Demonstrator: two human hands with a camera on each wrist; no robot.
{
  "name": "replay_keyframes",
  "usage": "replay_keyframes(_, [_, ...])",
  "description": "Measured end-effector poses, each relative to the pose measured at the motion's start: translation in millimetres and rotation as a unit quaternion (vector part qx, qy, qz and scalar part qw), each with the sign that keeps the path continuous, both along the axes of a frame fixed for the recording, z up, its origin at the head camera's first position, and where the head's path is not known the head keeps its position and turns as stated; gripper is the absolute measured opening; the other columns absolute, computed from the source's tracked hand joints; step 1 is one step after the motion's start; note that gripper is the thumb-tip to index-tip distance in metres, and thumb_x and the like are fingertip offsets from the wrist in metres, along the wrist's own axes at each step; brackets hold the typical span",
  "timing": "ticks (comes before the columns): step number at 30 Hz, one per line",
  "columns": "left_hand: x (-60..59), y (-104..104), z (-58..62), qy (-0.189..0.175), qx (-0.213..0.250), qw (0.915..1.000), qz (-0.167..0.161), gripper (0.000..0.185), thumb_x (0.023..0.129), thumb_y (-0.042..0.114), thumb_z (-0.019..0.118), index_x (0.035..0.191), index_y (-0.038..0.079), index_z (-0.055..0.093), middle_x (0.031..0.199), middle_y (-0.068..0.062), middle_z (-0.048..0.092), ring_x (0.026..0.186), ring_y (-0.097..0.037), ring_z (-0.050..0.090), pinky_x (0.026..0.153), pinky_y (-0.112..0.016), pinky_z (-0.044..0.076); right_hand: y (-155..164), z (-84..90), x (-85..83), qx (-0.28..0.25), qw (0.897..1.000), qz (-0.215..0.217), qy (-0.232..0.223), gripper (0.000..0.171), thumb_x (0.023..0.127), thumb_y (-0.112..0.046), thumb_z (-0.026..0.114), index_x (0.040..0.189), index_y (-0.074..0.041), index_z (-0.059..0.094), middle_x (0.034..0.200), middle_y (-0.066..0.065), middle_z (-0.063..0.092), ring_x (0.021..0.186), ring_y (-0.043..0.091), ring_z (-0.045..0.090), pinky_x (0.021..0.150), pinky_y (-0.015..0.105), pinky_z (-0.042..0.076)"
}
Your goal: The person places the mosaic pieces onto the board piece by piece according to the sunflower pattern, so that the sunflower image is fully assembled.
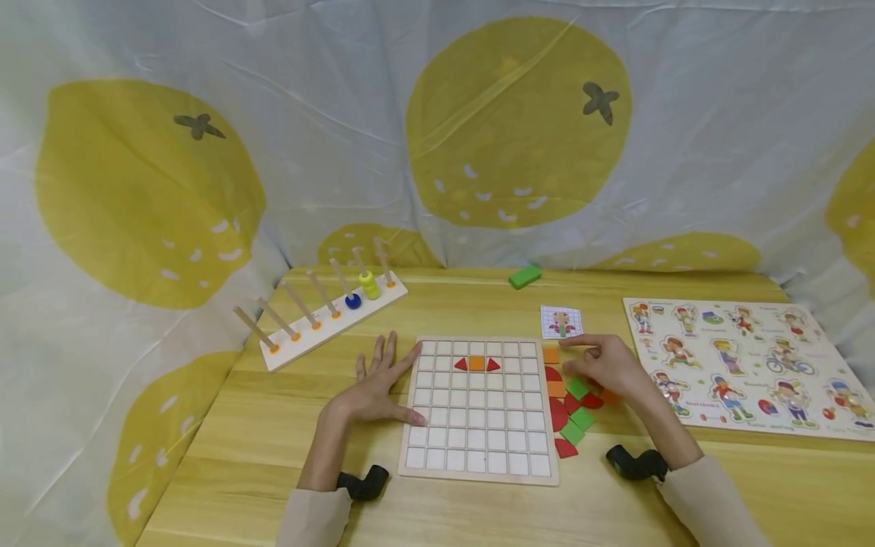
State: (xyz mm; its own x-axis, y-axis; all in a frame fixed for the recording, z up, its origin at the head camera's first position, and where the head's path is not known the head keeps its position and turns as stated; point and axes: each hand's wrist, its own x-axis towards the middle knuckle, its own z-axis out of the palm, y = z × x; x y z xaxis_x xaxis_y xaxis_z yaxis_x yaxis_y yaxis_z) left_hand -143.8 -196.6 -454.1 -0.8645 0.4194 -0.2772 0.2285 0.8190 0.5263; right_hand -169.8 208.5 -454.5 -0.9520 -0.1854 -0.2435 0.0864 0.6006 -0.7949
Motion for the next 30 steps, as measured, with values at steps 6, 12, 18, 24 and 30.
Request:
replay_keyframes(6, [0.0, -1.6, -0.3, 0.002, -0.007, 1.0, 0.006, 0.122, 0.065, 0.056, 0.082, 0.156, 0.031, 0.005, 0.159, -0.016, -0.024, 0.146, -0.039, -0.026, 0.111, -0.067, -0.017, -9.0, -3.0, -6.2, -0.014, 1.0, -0.002, -0.021, 0.038, 0.084, -0.015, 0.074, 0.12, -0.007, 0.067, 0.049, -0.006, 0.031, 0.042, 0.011, 0.029, 0.041, 0.023, 0.027])
replay_keyframes(12, [-0.4, 0.3, -0.8, 0.0, -0.002, 1.0, 0.003, 0.121, 0.065, 0.056, 0.081, 0.156, 0.031, 0.005, 0.159, -0.016, -0.025, 0.146, -0.038, -0.026, 0.111, -0.067, -0.017, -15.8, -2.8, -8.5, 0.008, 1.0, -0.024, -0.016, 0.03, 0.081, -0.013, 0.075, 0.11, -0.007, 0.069, 0.053, -0.004, 0.033, 0.044, 0.012, 0.031, 0.041, 0.025, 0.029])
replay_keyframes(18, [-0.3, 1.3, -0.7, 0.003, -0.002, 1.0, 0.004, 0.121, 0.065, 0.056, 0.082, 0.156, 0.031, 0.006, 0.159, -0.016, -0.024, 0.146, -0.039, -0.025, 0.111, -0.068, -0.016, -11.3, -1.9, -7.6, 0.027, 0.999, -0.027, -0.027, 0.032, 0.081, -0.018, 0.077, 0.109, -0.007, 0.066, 0.052, -0.005, 0.033, 0.046, 0.012, 0.033, 0.043, 0.025, 0.032])
replay_keyframes(24, [-0.2, 0.8, -0.1, 0.002, -0.005, 1.0, 0.004, 0.122, 0.065, 0.057, 0.081, 0.156, 0.032, 0.004, 0.159, -0.015, -0.024, 0.146, -0.038, -0.025, 0.112, -0.067, -0.017, -6.9, -3.8, -6.9, 0.012, 0.999, -0.016, -0.036, 0.032, 0.083, -0.016, 0.075, 0.109, -0.004, 0.063, 0.051, -0.005, 0.033, 0.043, 0.011, 0.033, 0.041, 0.025, 0.032])
replay_keyframes(30, [-0.4, 0.2, -0.9, 0.002, -0.003, 1.0, 0.003, 0.121, 0.065, 0.057, 0.081, 0.156, 0.032, 0.005, 0.159, -0.016, -0.025, 0.146, -0.038, -0.026, 0.111, -0.067, -0.017, -10.8, 1.5, -4.7, 0.011, 1.0, 0.017, -0.013, 0.03, 0.086, -0.016, 0.071, 0.112, -0.001, 0.063, 0.054, -0.004, 0.035, 0.046, 0.011, 0.033, 0.043, 0.024, 0.032])
